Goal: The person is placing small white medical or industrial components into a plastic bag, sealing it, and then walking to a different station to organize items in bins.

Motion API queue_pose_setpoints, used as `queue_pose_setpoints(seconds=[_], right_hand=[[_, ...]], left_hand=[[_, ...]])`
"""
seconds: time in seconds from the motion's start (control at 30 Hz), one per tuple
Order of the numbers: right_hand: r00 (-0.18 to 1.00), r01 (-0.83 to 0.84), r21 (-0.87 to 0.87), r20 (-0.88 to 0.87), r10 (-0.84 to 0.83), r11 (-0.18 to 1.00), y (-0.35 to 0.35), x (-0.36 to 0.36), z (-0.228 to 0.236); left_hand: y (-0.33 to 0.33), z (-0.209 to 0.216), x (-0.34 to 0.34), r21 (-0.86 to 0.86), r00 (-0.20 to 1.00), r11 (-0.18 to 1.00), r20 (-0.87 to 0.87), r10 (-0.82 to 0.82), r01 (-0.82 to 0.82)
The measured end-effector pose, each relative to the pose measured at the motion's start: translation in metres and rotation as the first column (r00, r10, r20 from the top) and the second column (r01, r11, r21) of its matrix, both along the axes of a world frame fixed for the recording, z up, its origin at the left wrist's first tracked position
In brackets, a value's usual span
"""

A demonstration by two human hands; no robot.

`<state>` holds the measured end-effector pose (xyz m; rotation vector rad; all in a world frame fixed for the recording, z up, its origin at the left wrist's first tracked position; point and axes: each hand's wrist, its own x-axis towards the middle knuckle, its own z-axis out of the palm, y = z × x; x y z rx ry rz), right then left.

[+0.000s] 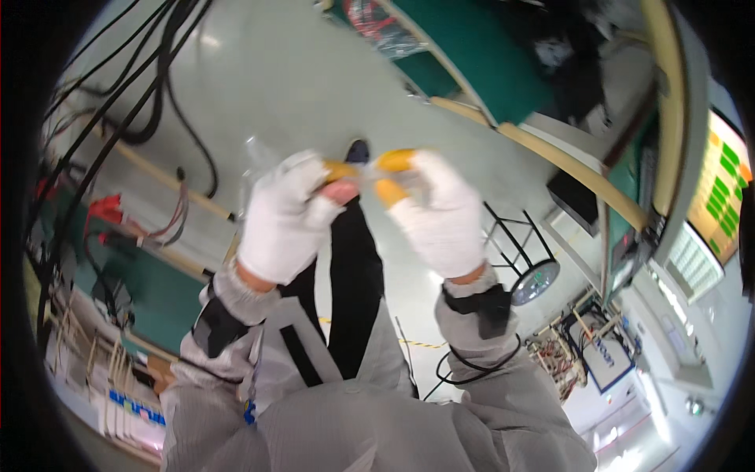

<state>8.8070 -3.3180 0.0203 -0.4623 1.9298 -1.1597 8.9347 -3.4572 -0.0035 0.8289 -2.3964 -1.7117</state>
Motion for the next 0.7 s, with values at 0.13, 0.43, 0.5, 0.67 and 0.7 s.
queue_pose_setpoints(seconds=[0.13, 0.43, 0.5, 0.67, 0.7], right_hand=[[0.962, -0.054, -0.027, 0.266, 0.059, 0.998, 0.013, 0.008, -0.009], [0.754, 0.402, -0.038, 0.581, -0.307, 0.915, 0.052, -0.003, -0.05], [0.618, 0.665, -0.028, 0.58, -0.53, 0.746, 0.055, -0.012, -0.073], [0.38, 0.896, -0.141, 0.736, -0.56, 0.421, 0.066, -0.071, -0.108], [0.365, 0.914, -0.177, 0.751, -0.55, 0.365, 0.066, -0.085, -0.112]], left_hand=[[0.007, 0.001, 0.005, 0.086, 0.999, 0.996, 0.026, -0.037, 0.035], [0.033, -0.012, 0.009, 0.328, 0.989, 0.943, 0.146, 0.0, -0.049], [0.035, -0.015, 0.013, 0.318, 0.984, 0.946, 0.176, 0.009, -0.066], [0.049, -0.036, 0.012, 0.288, 0.982, 0.956, 0.19, -0.01, -0.046], [0.053, -0.04, 0.01, 0.291, 0.98, 0.956, 0.198, -0.026, -0.034]])
